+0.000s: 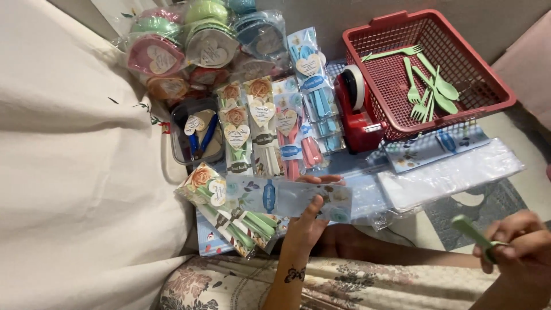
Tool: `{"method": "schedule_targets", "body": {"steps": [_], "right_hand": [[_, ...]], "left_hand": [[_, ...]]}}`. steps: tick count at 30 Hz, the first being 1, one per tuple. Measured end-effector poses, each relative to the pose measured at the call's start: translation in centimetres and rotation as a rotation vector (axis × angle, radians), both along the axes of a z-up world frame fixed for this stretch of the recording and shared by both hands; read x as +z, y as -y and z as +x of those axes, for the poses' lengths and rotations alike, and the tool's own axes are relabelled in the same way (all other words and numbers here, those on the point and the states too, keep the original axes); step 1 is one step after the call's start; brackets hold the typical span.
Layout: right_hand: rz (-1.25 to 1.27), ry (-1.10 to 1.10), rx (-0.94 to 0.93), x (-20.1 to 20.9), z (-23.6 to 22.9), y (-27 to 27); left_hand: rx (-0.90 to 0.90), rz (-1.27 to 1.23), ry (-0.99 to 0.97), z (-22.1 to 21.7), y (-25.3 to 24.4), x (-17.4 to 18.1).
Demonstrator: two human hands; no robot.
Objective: Packaging individual plastic spoons and forks into clear plastic sleeves.
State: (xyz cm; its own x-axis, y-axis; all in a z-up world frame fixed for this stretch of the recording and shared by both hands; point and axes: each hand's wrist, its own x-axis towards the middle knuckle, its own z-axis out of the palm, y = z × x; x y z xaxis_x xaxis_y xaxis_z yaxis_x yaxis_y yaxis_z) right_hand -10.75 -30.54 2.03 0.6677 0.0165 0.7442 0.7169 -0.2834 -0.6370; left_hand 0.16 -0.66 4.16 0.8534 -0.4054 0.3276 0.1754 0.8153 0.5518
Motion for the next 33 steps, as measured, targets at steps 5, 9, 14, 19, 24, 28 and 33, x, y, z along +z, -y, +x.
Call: {"method": "schedule_targets", "body": {"steps": [5,9,14,19,24,28,33], "right_hand": [[-0.158,-0.253,-0.293,2.6,1.4,-1.0],[-0.004,-0.297,-0.321,2.5,0.1,-3.4],[-0.196,-0.392,-0.337,3.5,0.2,-4.7],[-0.179,-0.299,-0.107,3.5,1.3,-5.5],[-0.116,-0.322,-0.059,2.4,2.0,-5.6],[-0.094,-0.421,-0.001,1.4,3.1,-6.6],[-0.025,-0.599,0.005,0.1,4.3,-8.7]], "left_hand": [[0.087,0.043,0.079,-0.3,0.2,-0.5],[0.184,0.163,0.080,-0.6,-0.2,-0.2],[0.163,0.104,0.034,-0.4,0.0,-1.0],[0.124,0.085,0.048,-0.3,0.4,-1.8],[0.108,0.059,0.009,0.0,0.3,-1.7],[0.141,0.148,0.145,-0.6,0.8,-0.6],[0.132,0.279,0.296,-1.2,1.6,-0.6]]}}
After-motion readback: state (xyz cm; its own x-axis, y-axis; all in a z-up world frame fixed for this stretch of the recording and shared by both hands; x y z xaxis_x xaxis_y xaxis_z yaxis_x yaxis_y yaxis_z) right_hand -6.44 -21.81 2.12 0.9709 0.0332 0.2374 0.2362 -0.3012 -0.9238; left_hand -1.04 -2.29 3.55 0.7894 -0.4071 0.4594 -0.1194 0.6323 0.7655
